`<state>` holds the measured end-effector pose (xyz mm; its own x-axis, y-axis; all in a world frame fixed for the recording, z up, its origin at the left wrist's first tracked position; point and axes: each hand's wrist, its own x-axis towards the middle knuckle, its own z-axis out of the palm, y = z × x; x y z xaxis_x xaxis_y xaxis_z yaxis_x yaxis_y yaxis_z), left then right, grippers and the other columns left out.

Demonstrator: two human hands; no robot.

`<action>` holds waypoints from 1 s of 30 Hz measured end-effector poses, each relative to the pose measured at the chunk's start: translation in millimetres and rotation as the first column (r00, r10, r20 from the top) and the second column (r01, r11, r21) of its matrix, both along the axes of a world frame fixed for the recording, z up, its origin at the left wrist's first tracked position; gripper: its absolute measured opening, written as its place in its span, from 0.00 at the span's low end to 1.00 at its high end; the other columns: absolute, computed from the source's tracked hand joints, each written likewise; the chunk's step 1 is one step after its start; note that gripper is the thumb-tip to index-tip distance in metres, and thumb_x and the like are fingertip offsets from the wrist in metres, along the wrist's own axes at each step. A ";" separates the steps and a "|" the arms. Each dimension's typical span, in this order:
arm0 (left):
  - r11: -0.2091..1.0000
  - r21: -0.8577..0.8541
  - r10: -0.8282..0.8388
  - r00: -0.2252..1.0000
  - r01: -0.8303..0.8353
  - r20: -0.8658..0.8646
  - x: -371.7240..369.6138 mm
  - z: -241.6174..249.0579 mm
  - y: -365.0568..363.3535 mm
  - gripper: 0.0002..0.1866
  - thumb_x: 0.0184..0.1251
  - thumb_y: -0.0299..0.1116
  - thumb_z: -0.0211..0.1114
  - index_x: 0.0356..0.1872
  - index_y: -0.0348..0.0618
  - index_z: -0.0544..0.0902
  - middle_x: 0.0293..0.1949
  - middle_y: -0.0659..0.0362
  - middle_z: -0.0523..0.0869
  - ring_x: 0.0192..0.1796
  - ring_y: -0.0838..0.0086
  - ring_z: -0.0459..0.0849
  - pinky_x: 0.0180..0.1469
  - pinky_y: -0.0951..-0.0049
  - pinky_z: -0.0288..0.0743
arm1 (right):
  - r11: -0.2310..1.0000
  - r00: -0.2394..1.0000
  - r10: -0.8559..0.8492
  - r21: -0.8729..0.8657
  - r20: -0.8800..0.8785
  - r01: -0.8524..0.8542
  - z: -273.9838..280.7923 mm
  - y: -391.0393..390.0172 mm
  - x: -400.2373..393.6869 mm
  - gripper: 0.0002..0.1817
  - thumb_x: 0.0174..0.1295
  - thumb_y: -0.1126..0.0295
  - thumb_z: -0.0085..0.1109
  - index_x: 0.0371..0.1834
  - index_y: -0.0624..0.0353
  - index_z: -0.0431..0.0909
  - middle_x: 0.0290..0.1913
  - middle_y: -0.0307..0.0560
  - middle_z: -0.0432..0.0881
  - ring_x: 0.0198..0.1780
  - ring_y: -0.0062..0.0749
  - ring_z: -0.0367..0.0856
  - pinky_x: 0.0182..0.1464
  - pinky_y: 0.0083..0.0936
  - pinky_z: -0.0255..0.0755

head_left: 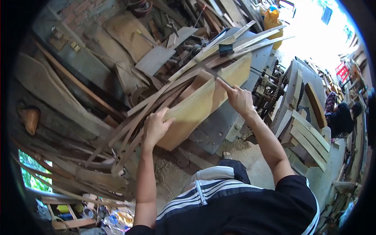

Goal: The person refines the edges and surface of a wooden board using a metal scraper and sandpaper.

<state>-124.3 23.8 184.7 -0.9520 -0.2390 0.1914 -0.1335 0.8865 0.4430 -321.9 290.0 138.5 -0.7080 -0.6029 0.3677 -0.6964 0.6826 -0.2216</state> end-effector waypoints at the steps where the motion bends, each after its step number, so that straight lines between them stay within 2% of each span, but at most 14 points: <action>1: 0.999 -0.024 -0.032 0.999 0.033 0.003 1.1 2.2 -4.6 0.17 0.60 0.40 0.71 0.46 0.43 0.81 0.36 0.43 0.86 0.42 0.44 0.84 0.41 0.51 0.78 | 0.999 1.000 0.018 0.038 -0.010 -0.018 6.4 6.7 -4.0 0.40 0.60 0.76 0.53 0.77 0.31 0.60 0.32 0.51 0.86 0.27 0.46 0.86 0.29 0.42 0.81; 3: 1.000 0.011 -0.024 0.999 0.023 0.045 14.6 14.8 -8.3 0.14 0.60 0.37 0.71 0.44 0.44 0.82 0.35 0.44 0.86 0.41 0.45 0.84 0.39 0.52 0.77 | 0.939 0.983 0.185 -0.292 -0.015 -0.181 -12.5 10.1 6.0 0.36 0.63 0.75 0.53 0.75 0.31 0.63 0.34 0.54 0.86 0.28 0.50 0.86 0.31 0.43 0.80; 5: 0.998 0.053 -0.047 0.998 0.045 0.044 26.8 17.1 -20.1 0.13 0.60 0.36 0.72 0.44 0.44 0.84 0.36 0.46 0.87 0.42 0.47 0.85 0.40 0.54 0.77 | 0.946 0.976 0.190 -0.284 0.106 -0.154 -7.9 13.6 7.7 0.31 0.69 0.72 0.52 0.74 0.33 0.65 0.33 0.58 0.85 0.30 0.55 0.84 0.33 0.45 0.78; 7: 0.992 0.113 0.042 0.981 -0.064 0.189 38.8 18.7 -26.7 0.14 0.59 0.36 0.72 0.46 0.44 0.85 0.37 0.47 0.88 0.43 0.50 0.87 0.42 0.55 0.78 | 0.802 0.950 0.030 -0.574 0.311 0.163 -16.4 17.0 3.1 0.26 0.74 0.68 0.48 0.75 0.36 0.64 0.30 0.61 0.83 0.30 0.58 0.83 0.33 0.47 0.75; 9: 0.994 0.111 -0.007 0.979 -0.017 0.205 39.9 18.2 -27.5 0.16 0.60 0.37 0.72 0.46 0.43 0.85 0.37 0.48 0.88 0.43 0.51 0.87 0.43 0.56 0.79 | 0.886 0.946 -0.079 -0.413 0.313 0.211 -24.0 25.6 -18.5 0.27 0.75 0.60 0.46 0.76 0.26 0.59 0.30 0.63 0.83 0.33 0.61 0.84 0.34 0.52 0.77; 11: 0.994 0.112 -0.044 0.979 0.022 0.197 30.5 22.3 -22.0 0.17 0.60 0.38 0.72 0.47 0.41 0.85 0.38 0.48 0.89 0.44 0.52 0.88 0.44 0.56 0.80 | 0.968 0.952 -0.078 -0.205 0.296 0.144 -33.0 26.2 -21.7 0.27 0.75 0.61 0.44 0.76 0.26 0.59 0.30 0.63 0.84 0.33 0.61 0.84 0.34 0.52 0.77; 13: 0.988 -0.037 -0.141 0.975 0.150 0.174 7.2 29.5 -4.7 0.21 0.61 0.43 0.72 0.50 0.40 0.84 0.37 0.47 0.89 0.43 0.52 0.88 0.44 0.57 0.81 | 0.973 0.959 -0.060 -0.199 0.278 0.119 -31.3 23.5 -24.6 0.27 0.75 0.61 0.44 0.76 0.26 0.59 0.30 0.63 0.84 0.33 0.60 0.85 0.34 0.52 0.77; 17: 0.892 -0.452 0.180 0.940 -0.031 0.290 -56.6 1.0 53.3 0.21 0.63 0.51 0.69 0.45 0.44 0.80 0.35 0.50 0.89 0.38 0.56 0.90 0.38 0.58 0.84 | 0.979 0.965 -0.049 -0.181 0.260 0.098 -19.4 12.2 -25.9 0.29 0.74 0.66 0.47 0.77 0.30 0.59 0.31 0.60 0.84 0.32 0.57 0.85 0.34 0.49 0.78; 19: 0.874 -0.482 0.187 0.956 -0.058 0.224 -67.5 -16.3 63.9 0.21 0.63 0.51 0.69 0.43 0.45 0.78 0.34 0.52 0.89 0.36 0.57 0.90 0.36 0.58 0.84 | 0.985 0.982 -0.047 -0.155 0.183 0.076 -31.4 3.7 -19.5 0.31 0.71 0.70 0.50 0.76 0.33 0.62 0.29 0.56 0.84 0.28 0.50 0.85 0.28 0.44 0.79; 21: 0.857 -0.512 0.175 0.969 -0.064 0.171 -71.3 -23.4 70.4 0.21 0.63 0.52 0.68 0.42 0.46 0.75 0.33 0.54 0.89 0.35 0.58 0.90 0.33 0.58 0.84 | 0.962 0.989 0.128 -0.251 0.075 -0.105 -27.4 -6.5 7.3 0.36 0.65 0.76 0.52 0.77 0.33 0.62 0.28 0.51 0.82 0.23 0.40 0.83 0.24 0.38 0.80; 23: 0.882 -0.462 0.165 0.979 -0.093 0.117 -64.1 -29.2 72.1 0.23 0.64 0.52 0.68 0.44 0.46 0.72 0.29 0.50 0.88 0.33 0.53 0.89 0.32 0.55 0.82 | 0.973 0.967 0.185 -0.167 0.172 -0.157 -6.3 -6.2 14.1 0.37 0.64 0.76 0.51 0.77 0.31 0.61 0.28 0.52 0.83 0.25 0.43 0.84 0.25 0.40 0.80; 26: 0.876 -0.472 0.170 0.980 -0.101 0.106 -66.3 -28.9 66.9 0.22 0.63 0.52 0.68 0.43 0.46 0.72 0.28 0.51 0.88 0.32 0.52 0.89 0.32 0.54 0.81 | 0.996 0.988 -0.016 -0.081 0.155 0.028 -23.3 1.4 -34.9 0.32 0.70 0.68 0.49 0.77 0.29 0.59 0.30 0.55 0.84 0.30 0.52 0.85 0.29 0.47 0.79; 27: 0.878 -0.468 0.166 0.981 -0.100 0.101 -68.8 -28.2 65.4 0.22 0.63 0.52 0.68 0.43 0.46 0.72 0.28 0.51 0.88 0.32 0.52 0.89 0.32 0.54 0.81 | 0.972 0.988 0.007 -0.232 0.154 0.030 -34.2 2.8 -50.5 0.32 0.71 0.69 0.47 0.77 0.30 0.59 0.30 0.57 0.84 0.30 0.55 0.84 0.29 0.47 0.78; 30: 0.860 -0.507 0.147 0.981 -0.064 0.124 -70.9 -29.4 55.6 0.23 0.62 0.52 0.69 0.44 0.46 0.72 0.30 0.54 0.88 0.31 0.56 0.89 0.30 0.58 0.83 | 0.974 0.975 -0.064 -0.200 0.214 0.108 -39.4 -8.0 -54.2 0.34 0.66 0.73 0.48 0.76 0.32 0.61 0.29 0.57 0.84 0.31 0.55 0.85 0.32 0.47 0.79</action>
